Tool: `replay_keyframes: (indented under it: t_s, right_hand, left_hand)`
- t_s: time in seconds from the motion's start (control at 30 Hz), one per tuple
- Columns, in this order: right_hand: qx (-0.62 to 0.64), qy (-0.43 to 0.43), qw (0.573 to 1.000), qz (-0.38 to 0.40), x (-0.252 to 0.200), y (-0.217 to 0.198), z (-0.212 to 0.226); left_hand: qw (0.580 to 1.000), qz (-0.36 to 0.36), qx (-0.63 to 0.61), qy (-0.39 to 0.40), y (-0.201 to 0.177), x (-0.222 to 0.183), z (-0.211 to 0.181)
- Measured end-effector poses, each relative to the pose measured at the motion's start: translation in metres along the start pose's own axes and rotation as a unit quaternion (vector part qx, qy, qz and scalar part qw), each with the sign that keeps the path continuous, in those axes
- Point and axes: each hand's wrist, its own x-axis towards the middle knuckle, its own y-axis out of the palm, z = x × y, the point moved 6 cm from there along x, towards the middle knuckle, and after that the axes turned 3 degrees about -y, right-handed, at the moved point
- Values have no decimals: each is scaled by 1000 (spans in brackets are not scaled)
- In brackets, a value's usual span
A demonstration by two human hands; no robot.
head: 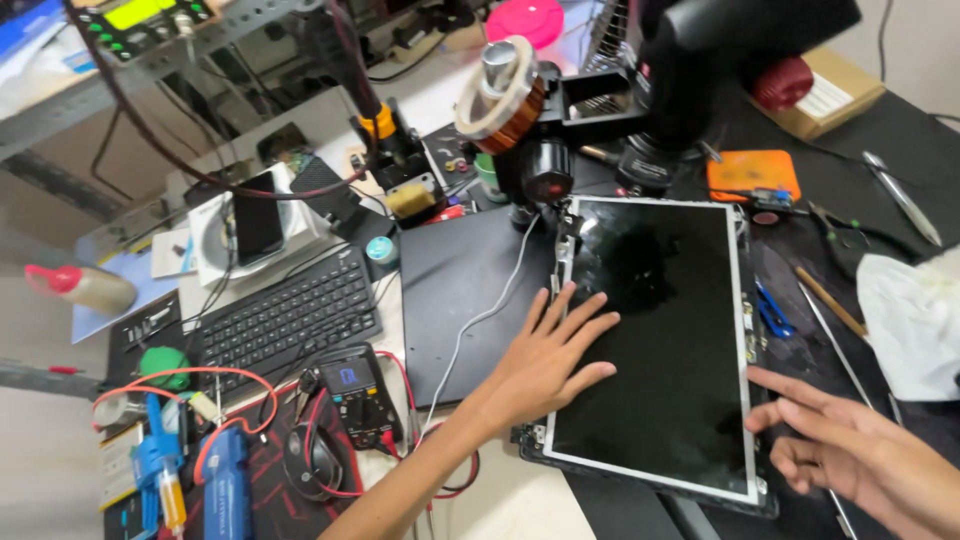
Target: The recorder is disassembling and repairing a laptop screen assembly on a repair bench.
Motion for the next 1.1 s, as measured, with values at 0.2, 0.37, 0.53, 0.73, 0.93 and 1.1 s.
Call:
replay_keyframes:
  t_s: [0.2, 0.37, 0.53, 0.73, 0.93, 1.1]
  right_hand:
    - [33, 29, 992, -115, 9, -3, 10]
    - [102, -53, 993, -39, 33, -43, -17]
    - [104, -77, 990, -49, 25, -36, 0]
    - [94, -118, 987, 56, -18, 67, 65]
    - [2, -169, 986, 2, -22, 71, 61]
    - [-14, -190, 981, 15, -29, 92, 75]
  left_hand:
    - [999, 21, 20, -12, 9, -1, -1]
    - [999, 22, 36, -11, 11, -1, 0]
    - [999, 31, 20, -12, 6, -1, -1]
    - [999, 31, -35, 0, -8, 0, -6]
    - [991, 37, -125, -30, -24, 2, -2]
    - [988, 51, -142, -29, -36, 6, -7]
